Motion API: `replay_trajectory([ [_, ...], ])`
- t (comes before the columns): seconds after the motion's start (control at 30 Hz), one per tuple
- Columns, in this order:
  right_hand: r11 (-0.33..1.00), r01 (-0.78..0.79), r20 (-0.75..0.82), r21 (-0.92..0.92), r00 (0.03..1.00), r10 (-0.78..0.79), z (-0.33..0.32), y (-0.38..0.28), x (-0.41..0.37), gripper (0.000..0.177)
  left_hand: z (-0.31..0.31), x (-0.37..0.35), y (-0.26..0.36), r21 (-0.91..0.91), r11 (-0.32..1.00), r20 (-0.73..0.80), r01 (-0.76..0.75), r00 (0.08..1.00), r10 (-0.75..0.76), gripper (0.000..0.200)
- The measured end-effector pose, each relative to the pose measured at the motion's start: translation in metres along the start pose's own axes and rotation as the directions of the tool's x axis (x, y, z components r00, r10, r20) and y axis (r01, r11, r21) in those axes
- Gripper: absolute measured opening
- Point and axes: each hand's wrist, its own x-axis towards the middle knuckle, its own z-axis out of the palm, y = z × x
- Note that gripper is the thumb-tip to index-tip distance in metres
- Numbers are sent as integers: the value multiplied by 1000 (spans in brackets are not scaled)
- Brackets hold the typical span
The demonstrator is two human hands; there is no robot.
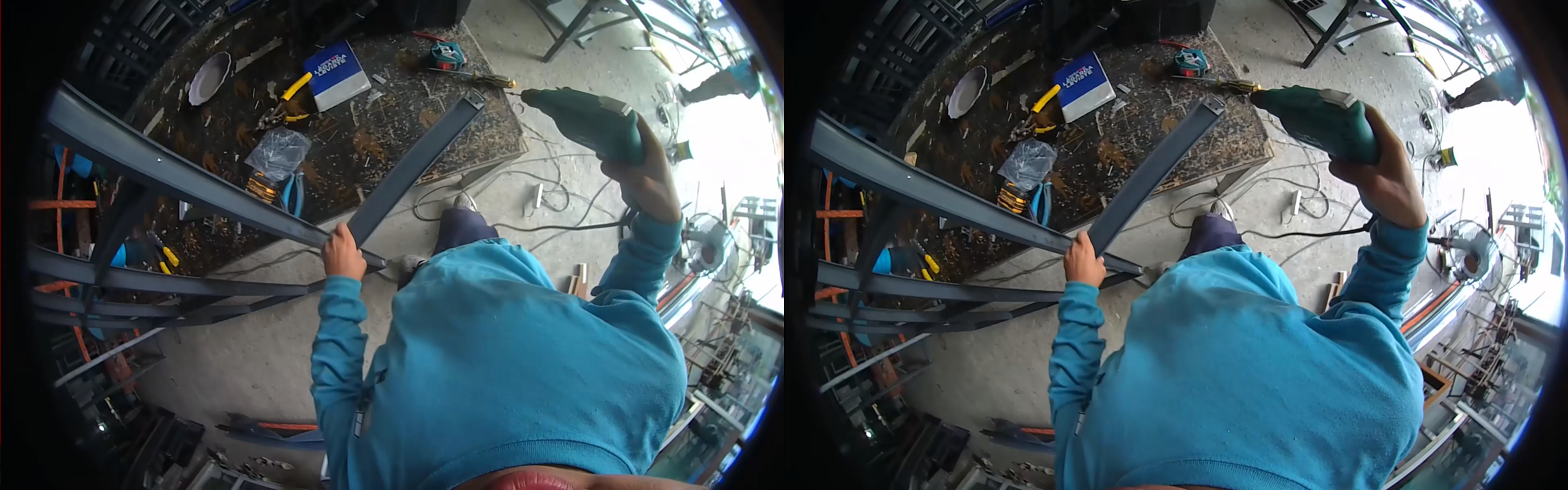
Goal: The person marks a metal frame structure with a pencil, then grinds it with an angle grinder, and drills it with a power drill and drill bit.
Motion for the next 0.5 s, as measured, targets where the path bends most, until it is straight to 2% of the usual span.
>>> replay_trajectory([
  [0.07, 999, 30, -1, 20, 1000, -30, -19, 8, 7, 67, -4, 23, 17, 79, 996, -68, -35, 997, 40, 64],
  [0.13, 999, -9, 18, 45, 1000, 8, -41, 21, 17, 69, -9, 47, 24, 113, 991, -83, -66, 994, 76, 63],
  [0.17, 1000, 10, 33, -2, 999, -10, -53, 30, 27, 71, -11, 62, 27, 145, 985, -98, -96, 989, 111, 64],
  [0.2, 1000, 21, 22, -24, 1000, -20, -61, 40, 37, 73, 0, 76, 22, 117, 988, -203, -104, 971, 126, 63],
  [0.27, 983, 62, 91, -172, 995, -47, -77, 51, 65, 75, -9, 96, 30, 74, 996, -175, -41, 983, 54, 59],
  [0.37, 978, 30, 235, -207, 972, 20, -97, 70, 100, 77, -13, 107, 69, 180, 980, -183, 81, 982, -48, 66],
  [0.43, 968, 79, 381, -238, 924, 19, -106, 81, 122, 76, -20, 116, 120, -70, 996, -215, -57, 976, 41, 65],
  [0.47, 970, 79, 395, -229, 918, 19, -106, 88, 128, 74, -4, 127, 145, -200, 964, -332, -172, 938, 99, 59],
  [0.5, 978, 58, 421, -202, 906, 33, -104, 94, 134, 74, 4, 137, 178, -294, 927, -362, -234, 925, 119, 55],
])
